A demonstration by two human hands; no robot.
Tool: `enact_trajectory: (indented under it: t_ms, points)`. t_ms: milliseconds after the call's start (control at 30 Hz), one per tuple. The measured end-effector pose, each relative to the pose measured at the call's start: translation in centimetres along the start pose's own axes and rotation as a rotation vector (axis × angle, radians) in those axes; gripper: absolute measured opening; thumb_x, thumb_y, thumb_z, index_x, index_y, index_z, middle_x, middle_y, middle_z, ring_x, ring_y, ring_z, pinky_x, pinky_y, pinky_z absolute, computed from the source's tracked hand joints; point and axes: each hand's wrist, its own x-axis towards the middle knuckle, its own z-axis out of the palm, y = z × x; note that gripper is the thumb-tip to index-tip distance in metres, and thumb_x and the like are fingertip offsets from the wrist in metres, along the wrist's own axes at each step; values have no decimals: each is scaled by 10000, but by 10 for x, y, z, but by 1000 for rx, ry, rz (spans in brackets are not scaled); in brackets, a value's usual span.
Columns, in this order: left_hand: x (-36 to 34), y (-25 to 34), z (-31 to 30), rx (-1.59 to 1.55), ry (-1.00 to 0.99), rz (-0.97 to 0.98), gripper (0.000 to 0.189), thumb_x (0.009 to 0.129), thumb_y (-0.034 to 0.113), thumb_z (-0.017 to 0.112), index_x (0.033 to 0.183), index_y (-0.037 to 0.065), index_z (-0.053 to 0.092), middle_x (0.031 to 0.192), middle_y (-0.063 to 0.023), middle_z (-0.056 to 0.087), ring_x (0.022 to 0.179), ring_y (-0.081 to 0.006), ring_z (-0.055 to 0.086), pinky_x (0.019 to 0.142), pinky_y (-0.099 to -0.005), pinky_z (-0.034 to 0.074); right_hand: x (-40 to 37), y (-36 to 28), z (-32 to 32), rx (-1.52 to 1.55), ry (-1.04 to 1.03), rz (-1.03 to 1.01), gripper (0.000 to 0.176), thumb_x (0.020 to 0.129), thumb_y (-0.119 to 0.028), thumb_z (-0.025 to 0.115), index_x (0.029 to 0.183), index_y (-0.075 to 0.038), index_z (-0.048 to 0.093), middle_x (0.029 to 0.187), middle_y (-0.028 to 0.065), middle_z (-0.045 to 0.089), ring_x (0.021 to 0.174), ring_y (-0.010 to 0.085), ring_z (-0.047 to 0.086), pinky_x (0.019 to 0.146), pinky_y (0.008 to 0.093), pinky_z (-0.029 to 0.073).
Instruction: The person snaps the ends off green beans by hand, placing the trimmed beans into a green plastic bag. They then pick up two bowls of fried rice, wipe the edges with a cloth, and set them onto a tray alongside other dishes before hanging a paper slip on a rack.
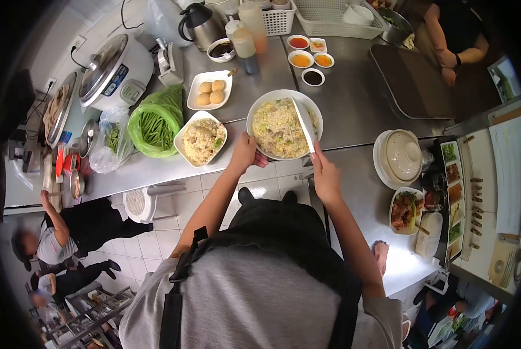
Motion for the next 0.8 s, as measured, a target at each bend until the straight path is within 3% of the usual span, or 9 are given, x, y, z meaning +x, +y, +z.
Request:
enact_trajectory:
  t_ms: [33,133,233,433,467,600,800]
  points:
    - [-1,-3,0,-18,4,-2,292,967,189,267,1107,-59,330,641,-213,592,476,-280,620,403,-352,545,-3,-7,2,18,4,-10,404,965,-354,413,1332,-195,470,791,220,620,755,325,631,715,378,470]
    - [-3,-7,-5,-42,-3,0,293,966,189,260,1110,-58,327,659,-208,601,497,-273,625,430,-348,551,-2,-38,-20,8,-27,34,390,959,-302,452,1322,-165,484,592,94,477,573,126,429,594,317,428]
    - [-1,0,-13,-11,-38,-21,301,967,193,254,1116,-56,334,687,-205,611,524,-267,633,460,-350,556,0,-35,-9,-156,-69,-131,376,959,-263,457,1324,-177,485,576,63,401,553,104,375,551,277,395]
    - [-13,8,-32,-43,-99,-94,349,972,247,306,1149,-31,419,791,-211,645,572,-252,649,492,-326,554,0,-48,-12,-26,-45,-119,367,956,-248,463,1320,-205,488,577,81,357,534,125,366,547,276,391]
    - [-20,6,-35,-75,-120,-95,424,972,270,333,1277,-22,366,810,-209,649,581,-247,653,488,-313,548,-6,-60,-19,-63,-64,-105,367,956,-247,461,1319,-194,489,575,74,359,541,116,374,546,275,395]
    - [-43,-6,-35,-82,-139,-130,504,983,264,342,1413,19,251,808,-192,650,584,-229,654,488,-303,544,-5,-48,-1,-81,-93,-181,375,959,-269,449,1325,-194,487,583,42,357,534,85,368,525,259,370]
    - [-70,-10,-36,-75,-162,-21,430,977,210,382,1347,-8,371,765,-162,645,556,-199,646,460,-280,523,-9,-78,-6,-4,-151,-52,369,962,-308,446,1309,-195,502,615,89,433,584,119,426,595,284,415]
